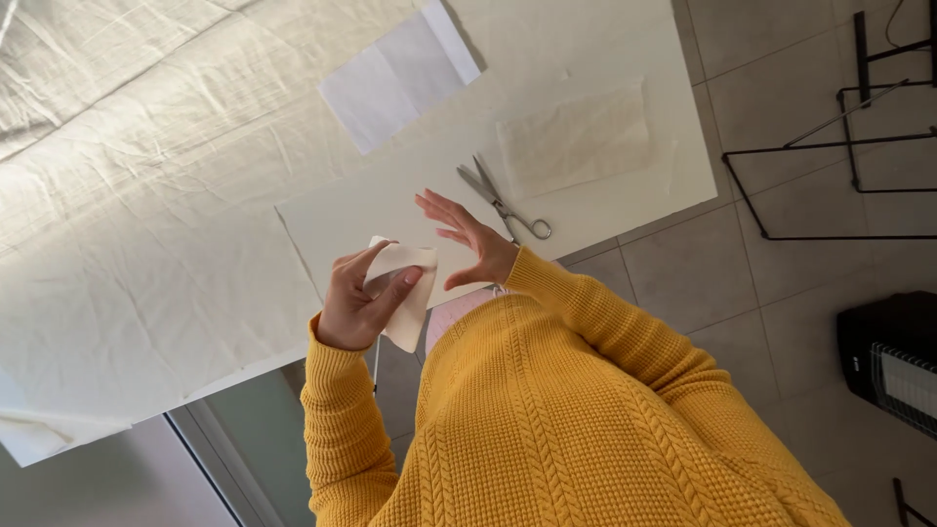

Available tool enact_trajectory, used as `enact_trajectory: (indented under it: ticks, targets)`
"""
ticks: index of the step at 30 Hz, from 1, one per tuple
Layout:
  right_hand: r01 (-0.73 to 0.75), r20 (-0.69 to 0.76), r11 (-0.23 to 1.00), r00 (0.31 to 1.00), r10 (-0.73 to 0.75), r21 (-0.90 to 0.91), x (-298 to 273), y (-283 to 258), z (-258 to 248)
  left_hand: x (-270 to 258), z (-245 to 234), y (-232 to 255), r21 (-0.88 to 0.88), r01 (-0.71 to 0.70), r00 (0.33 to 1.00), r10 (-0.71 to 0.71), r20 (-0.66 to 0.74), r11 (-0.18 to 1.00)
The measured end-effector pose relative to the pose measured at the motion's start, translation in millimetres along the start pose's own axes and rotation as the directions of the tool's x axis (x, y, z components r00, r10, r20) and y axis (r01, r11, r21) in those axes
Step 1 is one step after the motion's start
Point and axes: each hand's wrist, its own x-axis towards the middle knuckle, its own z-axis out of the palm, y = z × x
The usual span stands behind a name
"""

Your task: Cutting pieces of fabric according to a paper template using scissors.

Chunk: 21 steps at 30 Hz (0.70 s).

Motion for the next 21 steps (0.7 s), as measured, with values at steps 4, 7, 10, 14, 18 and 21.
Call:
enact_trajectory:
  ticks: [4, 7, 10, 14, 18, 21]
  targets:
    - [-0.216, 0.182, 0.459, 0.976, 0.119, 0.862, -21.6, 26.7, -36.3, 25.1, 48.2, 15.9, -0.076, -0.024, 0.999, 0.027, 0.041, 0.997]
    - [-0.228, 0.255, 0.226, 0.962, -0.096, 0.947, -54.1, 48.8, -54.3, 24.3, 62.6, 7.4, -0.04, -0.084, 0.985, 0.077, -0.155, 0.996]
    - [-0.142, 0.129, 0.429, 0.99, 0.059, 0.892, -84.5, 60.3, -94.8, 31.3, 76.2, -16.8, -0.33, 0.052, 0.936, -0.161, -0.312, 0.942]
    - [-0.159, -0.141, 0.653, 0.913, 0.382, 0.74, -104.5, 42.6, -135.9, 63.1, 99.9, -69.6, -0.243, 0.098, 0.916, -0.183, -0.358, 0.965]
    - [-0.31, -0.453, 0.858, 0.747, 0.487, 0.411, -112.0, 26.6, -182.5, 97.6, 139.2, -154.5, -0.236, 0.219, 0.888, -0.294, -0.353, 0.947]
    - [-0.365, -0.611, 0.925, 0.711, 0.348, 0.103, -110.4, 24.8, -207.5, 119.2, 156.1, -181.5, -0.015, 0.332, 0.9, -0.322, -0.293, 0.943]
